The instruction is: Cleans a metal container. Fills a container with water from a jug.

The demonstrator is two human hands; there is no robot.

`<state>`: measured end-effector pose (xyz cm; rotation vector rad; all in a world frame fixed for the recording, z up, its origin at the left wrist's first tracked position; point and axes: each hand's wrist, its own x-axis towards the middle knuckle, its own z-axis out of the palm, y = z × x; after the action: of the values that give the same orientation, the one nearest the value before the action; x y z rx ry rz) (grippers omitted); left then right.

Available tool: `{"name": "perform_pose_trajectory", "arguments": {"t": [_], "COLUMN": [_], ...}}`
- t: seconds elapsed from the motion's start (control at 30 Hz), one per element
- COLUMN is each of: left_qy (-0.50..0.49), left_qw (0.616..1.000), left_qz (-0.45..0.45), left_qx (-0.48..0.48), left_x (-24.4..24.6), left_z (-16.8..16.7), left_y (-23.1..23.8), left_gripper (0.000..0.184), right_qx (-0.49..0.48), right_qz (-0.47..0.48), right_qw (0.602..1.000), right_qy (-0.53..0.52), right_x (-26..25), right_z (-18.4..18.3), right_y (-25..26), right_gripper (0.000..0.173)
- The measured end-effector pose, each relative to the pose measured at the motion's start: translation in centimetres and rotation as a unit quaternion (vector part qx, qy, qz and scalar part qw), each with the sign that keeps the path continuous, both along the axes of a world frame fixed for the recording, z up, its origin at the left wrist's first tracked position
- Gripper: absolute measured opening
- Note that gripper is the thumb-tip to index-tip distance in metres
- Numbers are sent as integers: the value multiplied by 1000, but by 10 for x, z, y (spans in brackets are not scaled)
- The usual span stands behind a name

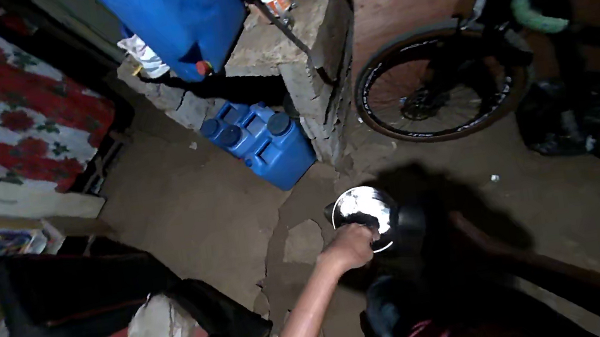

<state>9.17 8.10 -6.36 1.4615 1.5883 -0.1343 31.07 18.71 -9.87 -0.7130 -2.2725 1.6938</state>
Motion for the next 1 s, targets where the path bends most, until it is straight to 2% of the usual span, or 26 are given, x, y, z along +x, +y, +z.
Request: {"name": "perform_pose_trajectory", "arguments": {"t": [0.07, 0.13, 0.2, 0.3, 0.43, 0.53, 0.6, 0.67, 0.8, 0.93, 1.0], "left_qy": [-6, -5, -2, 18, 38, 39, 14, -22, -47, -27, -13], "left_qw": [997, 989, 976, 951, 926, 923, 922, 915, 904, 897, 904], "left_qz": [-22, -43, -71, -105, -117, -130, -145, -157, -198, -246, -267], "left_qx": [72, 140, 204, 292, 356, 360, 359, 371, 376, 366, 334], "left_x": [4, 12, 19, 20, 7, 15, 36, 61, 94, 84, 77], "left_z": [14, 19, 16, 7, 3, 1, -5, -16, -39, -47, -44], "left_y": [-9, -11, -9, -6, -27, -39, -30, -13, 12, 17, 19], "left_gripper": [29, 27, 28, 23, 16, 15, 15, 15, 17, 18, 19], "right_qx": [11, -29, -18, 52, 56, 13, -37, -91, -24, -53, -139], "right_qz": [-62, -137, -191, -232, -227, -235, -254, -294, -350, -380, -416], "right_qw": [998, 989, 981, 971, 971, 969, 965, 951, 937, 923, 899], "right_qy": [5, -39, -36, 10, 54, 75, 55, 41, 3, 16, -3], "right_x": [9, 18, 34, 40, 28, 37, 63, 91, 128, 118, 105], "right_z": [6, 30, 23, 14, 17, -1, -3, 0, -1, -18, -31], "right_y": [-7, -16, -21, -36, -60, -74, -77, -73, -78, -94, -98], "right_gripper": [32, 27, 28, 33, 35, 37, 50, 49, 48, 49, 45]}}
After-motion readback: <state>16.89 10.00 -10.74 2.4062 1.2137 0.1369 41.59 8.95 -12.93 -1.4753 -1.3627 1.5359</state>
